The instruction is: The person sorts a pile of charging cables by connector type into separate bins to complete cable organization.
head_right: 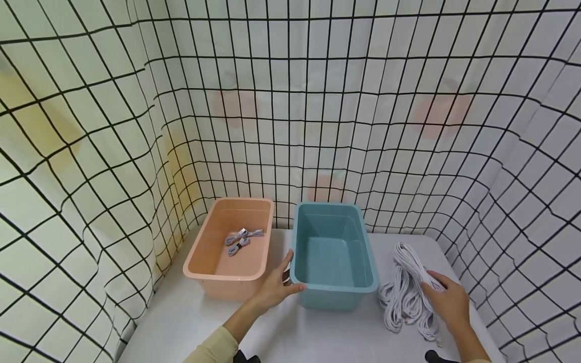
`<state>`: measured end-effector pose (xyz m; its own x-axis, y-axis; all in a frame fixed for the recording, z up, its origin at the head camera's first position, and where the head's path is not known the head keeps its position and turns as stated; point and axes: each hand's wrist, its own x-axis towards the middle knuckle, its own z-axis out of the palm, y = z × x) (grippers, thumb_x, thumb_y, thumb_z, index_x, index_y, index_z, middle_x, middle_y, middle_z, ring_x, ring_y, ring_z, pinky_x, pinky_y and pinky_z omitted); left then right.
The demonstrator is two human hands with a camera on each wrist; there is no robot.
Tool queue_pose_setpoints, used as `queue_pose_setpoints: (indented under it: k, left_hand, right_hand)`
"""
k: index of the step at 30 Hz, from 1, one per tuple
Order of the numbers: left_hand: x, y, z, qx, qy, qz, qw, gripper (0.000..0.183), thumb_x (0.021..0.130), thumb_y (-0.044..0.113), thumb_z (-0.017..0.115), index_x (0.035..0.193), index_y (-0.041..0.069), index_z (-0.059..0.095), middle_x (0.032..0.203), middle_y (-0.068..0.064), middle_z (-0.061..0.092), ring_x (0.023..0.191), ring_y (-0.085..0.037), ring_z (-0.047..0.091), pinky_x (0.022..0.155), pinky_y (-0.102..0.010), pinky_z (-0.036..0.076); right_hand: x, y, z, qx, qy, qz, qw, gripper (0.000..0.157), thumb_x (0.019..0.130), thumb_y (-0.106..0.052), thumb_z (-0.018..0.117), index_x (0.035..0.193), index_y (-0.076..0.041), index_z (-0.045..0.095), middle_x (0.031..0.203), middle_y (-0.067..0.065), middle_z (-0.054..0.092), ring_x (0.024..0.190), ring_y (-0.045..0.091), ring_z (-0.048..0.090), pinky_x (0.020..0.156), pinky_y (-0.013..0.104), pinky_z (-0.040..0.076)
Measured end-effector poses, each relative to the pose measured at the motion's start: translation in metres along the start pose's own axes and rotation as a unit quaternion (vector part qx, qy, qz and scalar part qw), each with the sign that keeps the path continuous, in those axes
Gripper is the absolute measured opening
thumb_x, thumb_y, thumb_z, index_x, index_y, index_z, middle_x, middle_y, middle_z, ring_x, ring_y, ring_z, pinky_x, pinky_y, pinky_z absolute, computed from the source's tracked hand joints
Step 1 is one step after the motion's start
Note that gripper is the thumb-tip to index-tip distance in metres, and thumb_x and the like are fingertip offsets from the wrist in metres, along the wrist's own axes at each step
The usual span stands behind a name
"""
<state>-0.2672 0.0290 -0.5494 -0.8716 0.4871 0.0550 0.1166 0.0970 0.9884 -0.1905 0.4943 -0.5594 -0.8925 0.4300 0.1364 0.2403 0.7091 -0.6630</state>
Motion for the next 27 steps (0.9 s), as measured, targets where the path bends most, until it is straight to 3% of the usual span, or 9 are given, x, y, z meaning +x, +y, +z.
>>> queue_pose_setpoints:
  k: [17,27]
  left_hand:
    - [0.0,0.001,0.001,0.004,0.002,0.007,1.0,0.108,0.091,0.02,0.083,0.167,0.011,0.008,0.172,-0.011,0.006,0.149,-0.041,0.028,0.111,-0.046,0.041]
    - [-0.001,0.001,0.001,-0.001,0.003,0.009,1.0,0.106,0.091,0.019,0.082,0.167,0.012,0.008,0.172,-0.01,0.007,0.149,-0.041,0.028,0.111,-0.046,0.041]
  right_hand:
    - [0.025,-0.05,-0.012,0.002,-0.025,-0.086,0.996,0.056,0.101,-0.032,0.068,0.141,0.006,0.057,0.141,0.043,0.046,0.124,0.062,0.043,0.095,0.073,0.039]
    - [0.042,-0.09,-0.014,-0.017,-0.004,-0.163,0.986,0.048,0.098,-0.024,0.073,0.134,0.005,0.064,0.132,0.038,0.057,0.115,0.058,0.053,0.088,0.069,0.046]
